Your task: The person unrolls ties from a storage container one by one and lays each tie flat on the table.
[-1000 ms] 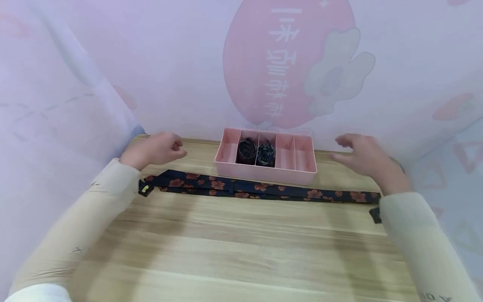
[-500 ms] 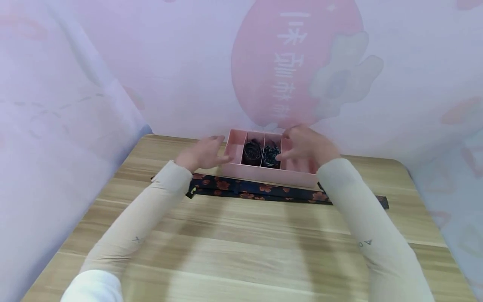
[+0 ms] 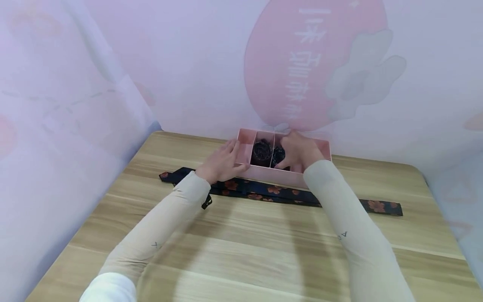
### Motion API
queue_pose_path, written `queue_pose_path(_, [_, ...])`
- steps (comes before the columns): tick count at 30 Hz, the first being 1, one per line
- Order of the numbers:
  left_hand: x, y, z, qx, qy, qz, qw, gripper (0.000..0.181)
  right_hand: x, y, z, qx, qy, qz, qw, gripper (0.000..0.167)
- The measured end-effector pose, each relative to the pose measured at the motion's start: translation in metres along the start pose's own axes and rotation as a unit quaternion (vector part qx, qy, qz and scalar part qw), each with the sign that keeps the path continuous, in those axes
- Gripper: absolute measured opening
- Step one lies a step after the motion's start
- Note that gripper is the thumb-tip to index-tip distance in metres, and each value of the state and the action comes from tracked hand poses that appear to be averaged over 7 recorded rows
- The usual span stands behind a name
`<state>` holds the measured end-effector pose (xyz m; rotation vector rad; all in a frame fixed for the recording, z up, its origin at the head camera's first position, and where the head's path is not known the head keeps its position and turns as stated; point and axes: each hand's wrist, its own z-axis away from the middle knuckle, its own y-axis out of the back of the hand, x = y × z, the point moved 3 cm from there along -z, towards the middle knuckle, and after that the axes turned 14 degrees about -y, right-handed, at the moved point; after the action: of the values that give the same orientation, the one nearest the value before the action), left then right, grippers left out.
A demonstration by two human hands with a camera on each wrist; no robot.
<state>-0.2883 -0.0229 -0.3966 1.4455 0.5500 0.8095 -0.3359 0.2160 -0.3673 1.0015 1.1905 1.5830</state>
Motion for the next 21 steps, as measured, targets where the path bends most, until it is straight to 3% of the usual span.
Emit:
queue_pose_path(6, [0.003, -0.002, 0.003, 0.000, -0.001, 0.026, 0.9997, 0.090, -0.010, -0.010, -0.003, -0.011, -0.009, 0.027, 0.9995, 0.061])
queue_pose_path(12, [0.002, -0.001, 0.006, -0.003, 0.002, 0.046, 0.9989, 0.091, -0.015, -0.019, -0.007, 0.003, 0.029, 0.004, 0.9996, 0.048])
queue_pose_path(21, [-0.001, 0.001, 0.007, -0.003, -0.006, 0.036, 0.9993, 0.091, -0.023, -0.024, -0.011, 0.016, 0.028, 0.010, 0.9994, 0.043])
